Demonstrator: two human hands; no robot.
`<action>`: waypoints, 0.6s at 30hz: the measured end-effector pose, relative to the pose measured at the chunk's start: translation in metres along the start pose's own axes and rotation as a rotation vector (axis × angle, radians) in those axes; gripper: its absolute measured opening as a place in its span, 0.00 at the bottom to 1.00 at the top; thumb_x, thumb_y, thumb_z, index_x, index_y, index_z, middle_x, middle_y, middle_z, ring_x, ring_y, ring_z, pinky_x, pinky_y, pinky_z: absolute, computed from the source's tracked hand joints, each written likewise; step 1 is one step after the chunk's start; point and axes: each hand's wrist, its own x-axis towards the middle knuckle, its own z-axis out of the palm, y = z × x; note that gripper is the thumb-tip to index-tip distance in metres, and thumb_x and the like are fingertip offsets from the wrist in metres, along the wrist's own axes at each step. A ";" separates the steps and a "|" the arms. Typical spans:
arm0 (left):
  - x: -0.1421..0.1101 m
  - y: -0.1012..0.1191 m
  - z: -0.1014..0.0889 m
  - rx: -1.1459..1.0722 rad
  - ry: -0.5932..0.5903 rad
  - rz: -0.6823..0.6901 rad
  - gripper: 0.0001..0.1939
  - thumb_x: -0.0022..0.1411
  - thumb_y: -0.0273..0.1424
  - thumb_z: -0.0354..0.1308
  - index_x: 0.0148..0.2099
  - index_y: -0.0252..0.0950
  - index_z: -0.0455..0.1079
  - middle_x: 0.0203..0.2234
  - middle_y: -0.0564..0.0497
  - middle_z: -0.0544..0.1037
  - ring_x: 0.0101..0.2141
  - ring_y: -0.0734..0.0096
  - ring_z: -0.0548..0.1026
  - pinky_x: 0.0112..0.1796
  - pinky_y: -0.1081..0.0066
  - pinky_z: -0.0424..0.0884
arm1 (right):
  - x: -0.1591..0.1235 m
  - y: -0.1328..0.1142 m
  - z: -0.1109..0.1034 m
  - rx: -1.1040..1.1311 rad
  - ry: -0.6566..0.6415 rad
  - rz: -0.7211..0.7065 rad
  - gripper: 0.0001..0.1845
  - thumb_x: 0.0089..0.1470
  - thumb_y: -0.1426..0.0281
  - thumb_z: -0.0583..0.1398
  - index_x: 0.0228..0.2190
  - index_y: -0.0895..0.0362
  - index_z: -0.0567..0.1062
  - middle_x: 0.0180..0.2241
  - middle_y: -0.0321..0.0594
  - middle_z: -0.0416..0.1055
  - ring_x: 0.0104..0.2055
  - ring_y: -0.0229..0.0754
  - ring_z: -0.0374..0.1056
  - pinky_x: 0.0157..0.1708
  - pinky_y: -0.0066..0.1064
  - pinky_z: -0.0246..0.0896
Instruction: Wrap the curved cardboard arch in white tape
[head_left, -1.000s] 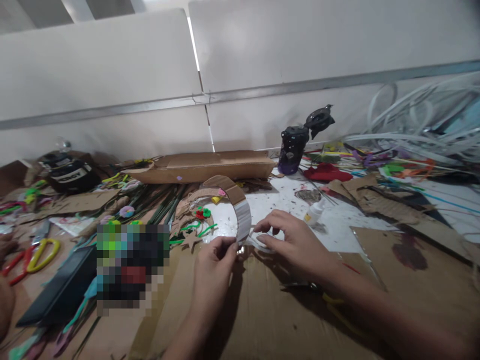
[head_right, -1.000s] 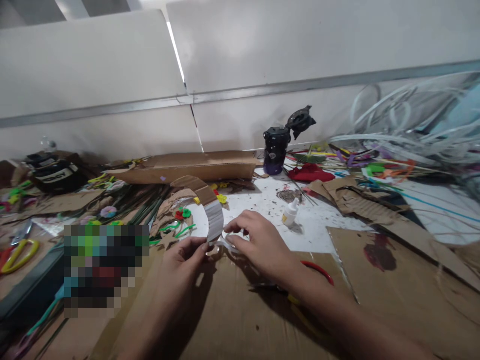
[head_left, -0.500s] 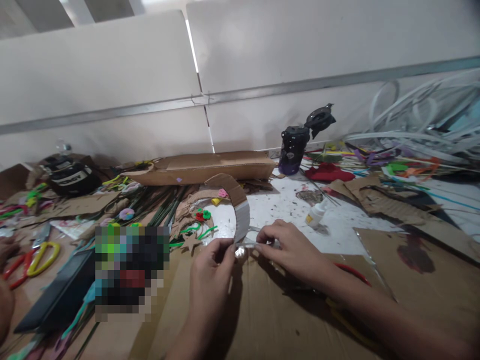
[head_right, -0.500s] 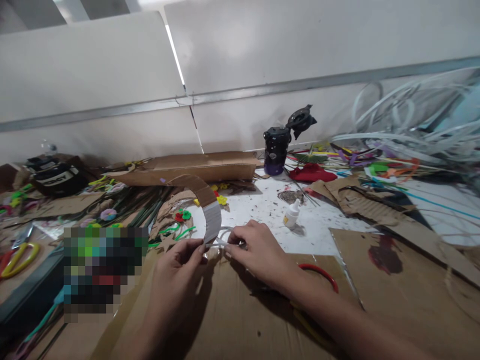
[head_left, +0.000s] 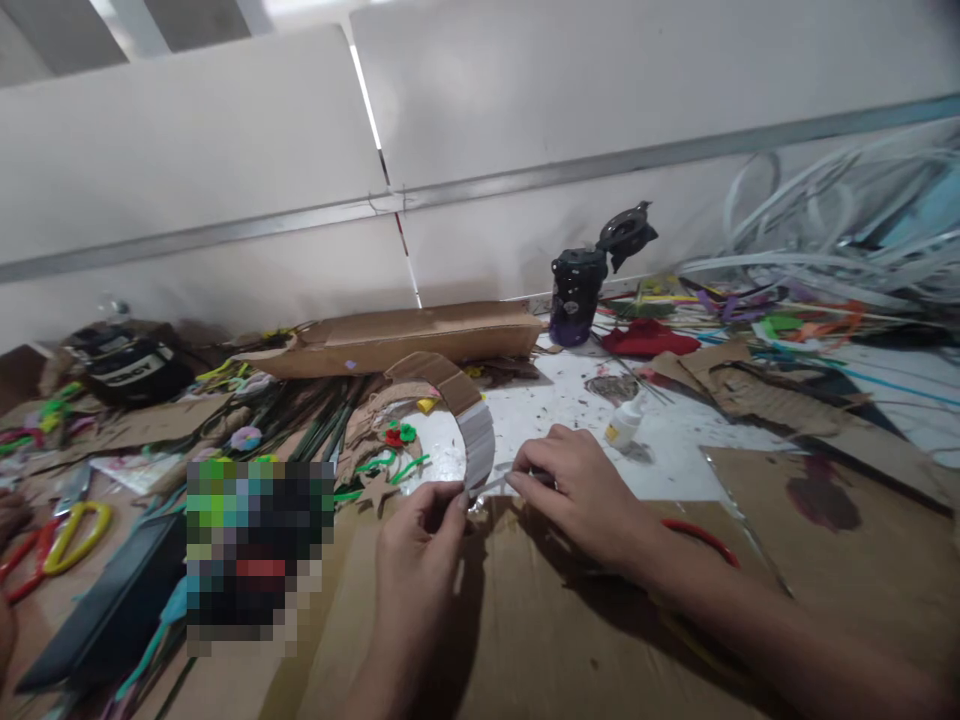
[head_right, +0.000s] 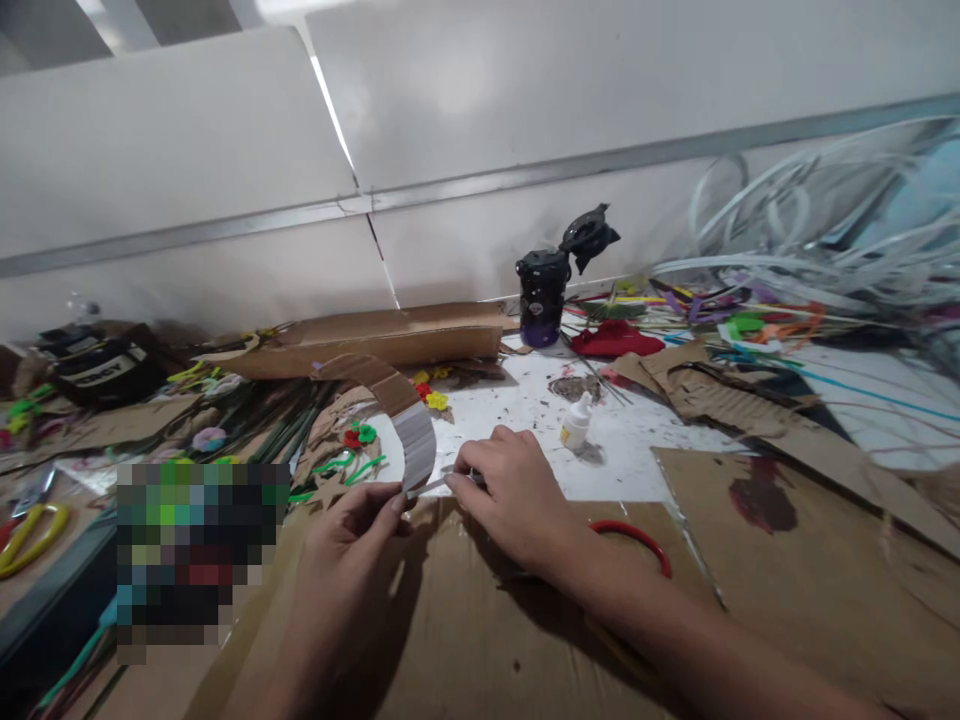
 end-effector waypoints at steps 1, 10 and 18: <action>0.000 0.000 0.000 -0.006 -0.006 -0.002 0.10 0.64 0.39 0.61 0.40 0.38 0.78 0.31 0.50 0.83 0.33 0.62 0.76 0.35 0.70 0.69 | 0.000 0.000 0.000 -0.006 0.007 -0.002 0.11 0.62 0.72 0.63 0.26 0.55 0.75 0.26 0.35 0.74 0.36 0.46 0.65 0.38 0.36 0.47; 0.000 -0.003 0.001 0.012 -0.009 0.010 0.10 0.64 0.38 0.62 0.39 0.38 0.78 0.30 0.50 0.82 0.33 0.62 0.75 0.35 0.69 0.68 | 0.003 -0.002 0.000 -0.076 0.028 0.002 0.13 0.63 0.71 0.61 0.25 0.55 0.73 0.25 0.36 0.74 0.35 0.46 0.64 0.37 0.36 0.46; -0.004 0.004 0.003 0.022 0.025 0.008 0.11 0.63 0.39 0.62 0.39 0.37 0.79 0.29 0.49 0.82 0.33 0.61 0.77 0.34 0.69 0.68 | 0.004 -0.003 -0.001 -0.081 0.031 0.003 0.13 0.62 0.72 0.61 0.24 0.55 0.73 0.25 0.37 0.74 0.36 0.47 0.64 0.38 0.36 0.46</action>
